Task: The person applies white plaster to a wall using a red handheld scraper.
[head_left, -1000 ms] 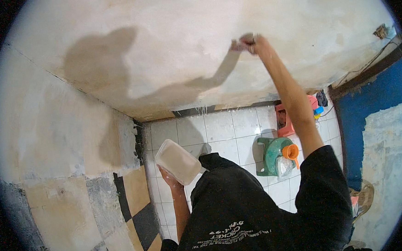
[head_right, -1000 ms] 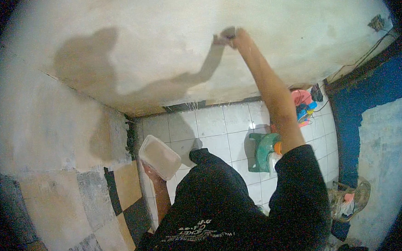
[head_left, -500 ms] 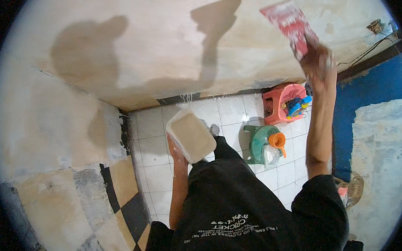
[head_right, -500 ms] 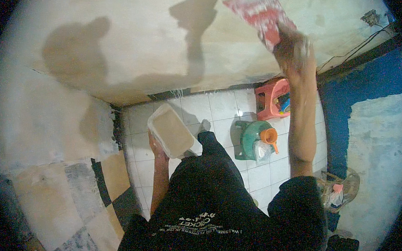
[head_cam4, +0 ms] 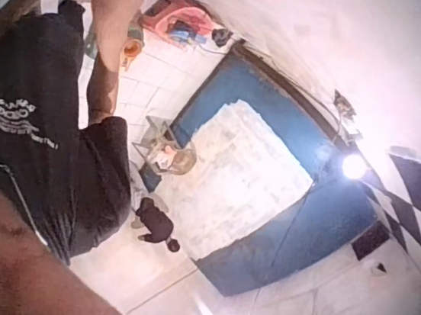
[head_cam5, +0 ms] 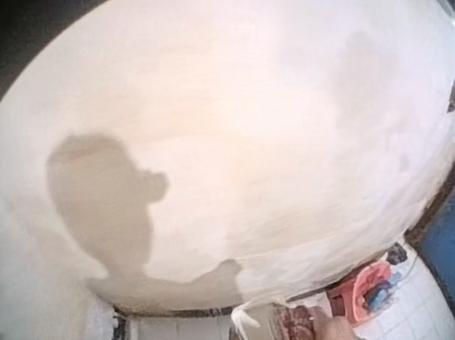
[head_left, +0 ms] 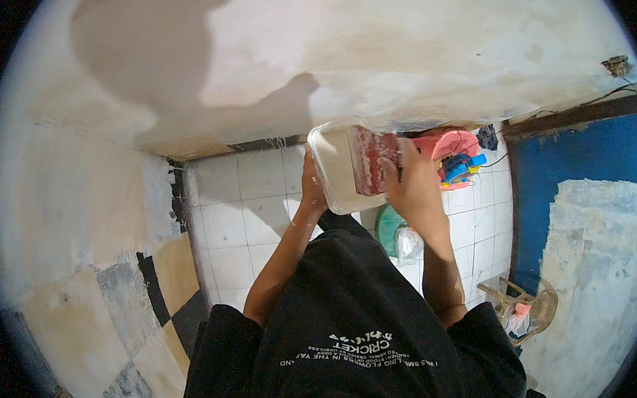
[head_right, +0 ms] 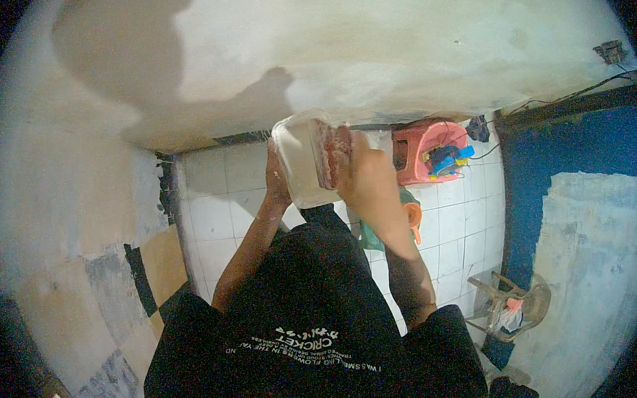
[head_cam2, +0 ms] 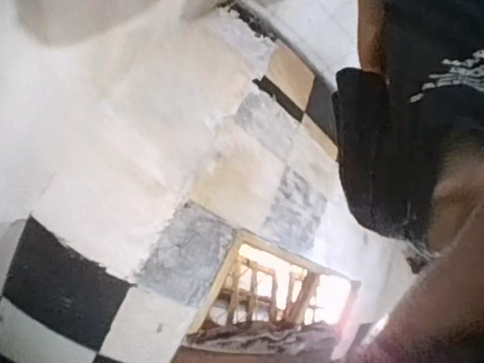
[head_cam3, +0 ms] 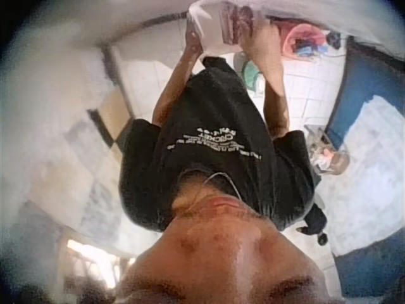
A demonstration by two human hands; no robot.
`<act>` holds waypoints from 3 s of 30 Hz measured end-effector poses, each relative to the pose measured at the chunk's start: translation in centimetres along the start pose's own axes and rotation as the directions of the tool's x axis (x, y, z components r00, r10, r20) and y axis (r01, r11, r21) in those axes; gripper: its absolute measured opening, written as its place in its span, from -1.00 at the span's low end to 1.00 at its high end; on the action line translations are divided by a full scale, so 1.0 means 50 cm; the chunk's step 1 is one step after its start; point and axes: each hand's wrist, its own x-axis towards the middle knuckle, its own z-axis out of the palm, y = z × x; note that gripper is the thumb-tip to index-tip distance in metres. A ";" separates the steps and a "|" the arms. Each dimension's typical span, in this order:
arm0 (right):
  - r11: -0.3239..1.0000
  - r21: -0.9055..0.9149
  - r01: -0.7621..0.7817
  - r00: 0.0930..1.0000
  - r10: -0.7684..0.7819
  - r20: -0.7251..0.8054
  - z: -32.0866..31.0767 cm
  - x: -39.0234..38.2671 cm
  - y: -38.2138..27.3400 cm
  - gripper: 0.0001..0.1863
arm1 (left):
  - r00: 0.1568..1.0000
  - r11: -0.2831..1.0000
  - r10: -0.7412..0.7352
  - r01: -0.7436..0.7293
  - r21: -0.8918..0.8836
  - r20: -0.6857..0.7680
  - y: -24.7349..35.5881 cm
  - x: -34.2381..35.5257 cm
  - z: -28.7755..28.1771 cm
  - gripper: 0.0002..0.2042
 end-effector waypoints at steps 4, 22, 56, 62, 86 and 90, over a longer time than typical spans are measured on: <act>0.970 -0.230 -0.077 0.992 0.099 0.082 0.023 0.045 0.046 -0.79 | 0.998 0.984 -0.059 0.062 -0.167 0.021 -0.070 0.076 -0.004 -0.36; 0.953 -0.219 -0.211 0.977 0.202 -0.063 0.007 0.100 0.168 -0.72 | 0.989 0.990 -0.128 0.132 -0.055 0.071 -0.152 0.197 0.053 -0.40; -0.077 0.962 -0.261 0.734 0.631 0.249 -0.025 0.043 0.655 -0.92 | 0.959 0.986 -0.068 0.106 0.128 -0.276 -0.263 0.280 0.079 -0.41; -0.064 0.974 -0.217 0.905 0.360 0.225 0.119 0.261 0.786 -0.70 | 0.930 0.996 0.082 -0.068 0.052 -0.358 -0.247 0.240 -0.016 -0.46; 0.741 0.625 -0.245 0.969 0.211 0.129 0.028 0.378 0.787 -0.77 | 0.764 0.952 0.304 -0.264 0.155 -0.569 -0.179 0.089 -0.065 -0.42; 0.469 0.804 -0.365 0.907 0.376 0.192 -0.005 0.282 0.782 -0.73 | 0.739 0.941 0.337 -0.276 0.194 -0.583 -0.191 0.094 -0.052 -0.43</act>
